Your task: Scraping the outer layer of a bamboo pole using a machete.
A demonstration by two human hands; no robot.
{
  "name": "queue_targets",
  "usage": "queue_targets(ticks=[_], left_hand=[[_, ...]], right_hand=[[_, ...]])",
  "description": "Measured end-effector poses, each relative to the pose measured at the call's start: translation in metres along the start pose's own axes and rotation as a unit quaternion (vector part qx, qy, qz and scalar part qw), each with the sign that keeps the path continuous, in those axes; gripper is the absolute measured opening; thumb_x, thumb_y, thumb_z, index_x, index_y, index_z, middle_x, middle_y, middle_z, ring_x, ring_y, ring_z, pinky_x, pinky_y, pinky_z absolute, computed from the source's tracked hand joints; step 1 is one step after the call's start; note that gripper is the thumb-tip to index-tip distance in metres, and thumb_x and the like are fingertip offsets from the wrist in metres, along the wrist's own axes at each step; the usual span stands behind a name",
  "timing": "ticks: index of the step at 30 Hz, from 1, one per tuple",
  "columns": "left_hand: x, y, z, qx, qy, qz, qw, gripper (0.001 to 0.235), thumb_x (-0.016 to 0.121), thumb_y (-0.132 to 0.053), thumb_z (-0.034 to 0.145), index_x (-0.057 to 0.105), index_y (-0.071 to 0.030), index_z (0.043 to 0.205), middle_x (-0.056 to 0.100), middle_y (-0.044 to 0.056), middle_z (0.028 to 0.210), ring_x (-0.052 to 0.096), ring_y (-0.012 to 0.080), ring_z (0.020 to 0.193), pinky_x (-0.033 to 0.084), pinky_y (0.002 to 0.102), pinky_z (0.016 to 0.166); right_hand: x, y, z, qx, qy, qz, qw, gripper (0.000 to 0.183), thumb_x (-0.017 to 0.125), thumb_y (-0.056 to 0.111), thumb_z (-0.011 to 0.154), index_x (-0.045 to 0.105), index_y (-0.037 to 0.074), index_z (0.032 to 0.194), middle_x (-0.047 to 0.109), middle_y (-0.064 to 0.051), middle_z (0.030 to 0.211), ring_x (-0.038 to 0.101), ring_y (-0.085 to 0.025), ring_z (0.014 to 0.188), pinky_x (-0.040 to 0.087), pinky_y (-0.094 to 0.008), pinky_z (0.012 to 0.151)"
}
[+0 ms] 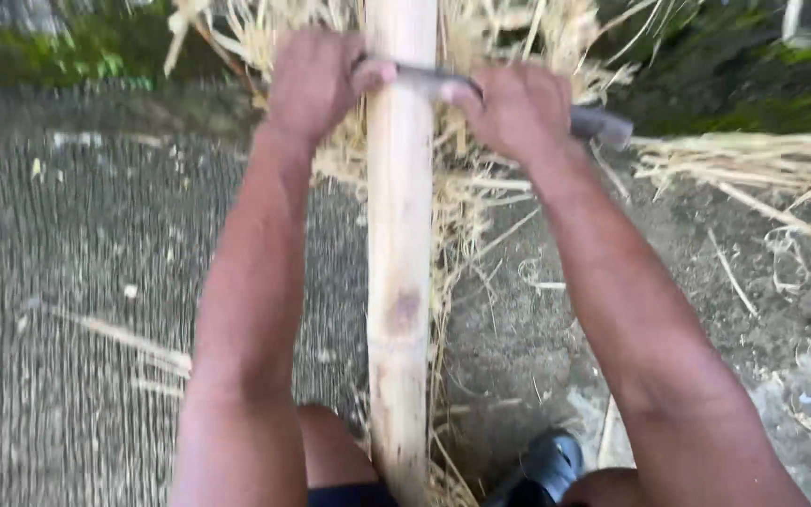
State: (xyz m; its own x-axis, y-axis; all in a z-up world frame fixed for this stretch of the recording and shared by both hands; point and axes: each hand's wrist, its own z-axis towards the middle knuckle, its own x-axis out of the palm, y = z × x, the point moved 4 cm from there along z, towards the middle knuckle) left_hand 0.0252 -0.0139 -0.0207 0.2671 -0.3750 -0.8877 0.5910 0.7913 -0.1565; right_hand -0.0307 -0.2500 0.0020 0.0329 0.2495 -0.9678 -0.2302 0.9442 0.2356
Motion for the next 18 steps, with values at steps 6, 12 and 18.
queue_targets(ticks=[6,12,18], left_hand=[[-0.042,-0.043,-0.076,-0.102,0.034,-0.056,0.993,0.058,0.057,-0.068,0.083,0.064,-0.011,0.069,0.055,0.004,0.060,0.046,0.0242,0.060,0.037,0.043,0.069],[-0.059,-0.074,-0.144,-0.165,0.146,-0.094,0.971,0.058,0.056,-0.067,0.087,0.065,-0.011,0.073,0.059,0.007,0.063,0.051,0.0267,0.064,0.037,0.043,0.072],[-0.068,-0.113,-0.213,-0.099,0.022,-0.118,0.988,0.050,0.061,-0.056,0.092,0.068,-0.008,0.079,0.068,0.010,0.078,0.061,0.0279,0.081,0.040,0.045,0.079]], right_hand=[[0.021,0.028,-0.061,0.035,0.097,-0.026,0.994,0.062,0.039,0.066,0.105,0.070,0.016,0.084,0.057,-0.001,0.062,0.058,-0.020,0.054,0.048,-0.046,0.069],[0.027,0.064,-0.128,0.036,0.131,-0.064,0.989,0.069,0.032,0.071,0.100,0.063,0.016,0.072,0.055,0.000,0.056,0.058,-0.018,0.048,0.051,-0.047,0.061],[0.052,0.073,-0.210,0.031,0.088,-0.039,0.995,0.065,0.040,0.068,0.099,0.059,0.014,0.068,0.054,-0.001,0.052,0.057,-0.018,0.044,0.053,-0.046,0.053]])
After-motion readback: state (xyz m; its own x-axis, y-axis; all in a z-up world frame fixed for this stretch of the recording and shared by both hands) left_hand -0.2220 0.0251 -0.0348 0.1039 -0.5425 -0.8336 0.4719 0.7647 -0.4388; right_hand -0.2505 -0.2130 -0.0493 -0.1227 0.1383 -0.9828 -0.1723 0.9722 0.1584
